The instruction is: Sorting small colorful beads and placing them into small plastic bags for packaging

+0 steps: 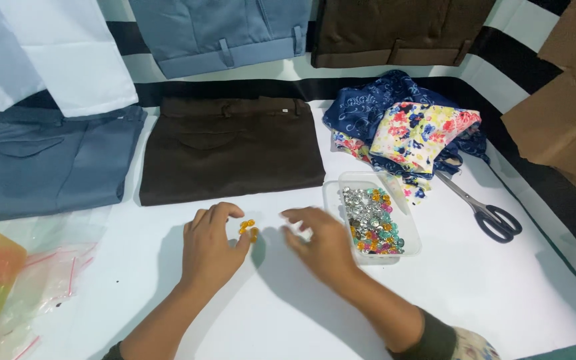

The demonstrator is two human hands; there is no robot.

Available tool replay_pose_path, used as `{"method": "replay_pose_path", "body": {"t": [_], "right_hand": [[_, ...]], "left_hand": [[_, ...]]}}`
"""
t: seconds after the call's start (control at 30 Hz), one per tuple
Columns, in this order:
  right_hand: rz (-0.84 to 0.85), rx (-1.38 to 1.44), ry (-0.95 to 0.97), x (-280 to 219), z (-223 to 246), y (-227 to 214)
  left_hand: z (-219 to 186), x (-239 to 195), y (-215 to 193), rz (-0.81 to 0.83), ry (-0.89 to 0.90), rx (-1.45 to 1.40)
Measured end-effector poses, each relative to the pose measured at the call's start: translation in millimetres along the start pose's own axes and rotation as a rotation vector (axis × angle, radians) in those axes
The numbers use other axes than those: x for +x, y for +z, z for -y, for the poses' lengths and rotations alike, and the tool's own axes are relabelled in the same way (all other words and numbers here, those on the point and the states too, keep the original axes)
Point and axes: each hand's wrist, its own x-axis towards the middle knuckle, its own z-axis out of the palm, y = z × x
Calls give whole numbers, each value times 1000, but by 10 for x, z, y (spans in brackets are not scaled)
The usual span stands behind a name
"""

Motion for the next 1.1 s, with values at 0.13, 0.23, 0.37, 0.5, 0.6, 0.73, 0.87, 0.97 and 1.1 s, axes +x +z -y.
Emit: {"method": "replay_pose_path", "body": {"t": [0.13, 0.23, 0.37, 0.5, 0.6, 0.73, 0.87, 0.97, 1.1], "right_hand": [[-143, -64, -25, 94, -287, -620], [-72, -17, 219, 160, -555, -968], [287, -168, 291, 158, -826, -1079], [337, -218, 83, 133, -900, -978], [406, -325, 129, 149, -574, -1033], [460, -446, 181, 120, -1006, -970], [467, -488, 246, 120, -1102, -964], [468, -466, 272, 160, -772, -1082], [411, -428, 292, 178, -655, -1133]], "left_hand": [[-48, -12, 295, -187, 272, -44], [-359, -115, 381, -149, 442, -282], [-681, -176, 517, -40, 455, -364], [-1014, -95, 680, -170, 516, -335], [-1155, 72, 894, -165, 527, -244], [-1364, 264, 994, -61, 490, -188], [-1452, 438, 1083, 206, 410, -50], [-1476, 482, 1102, 283, 407, 49], [-1544, 468, 1057, 354, 431, 159]]}}
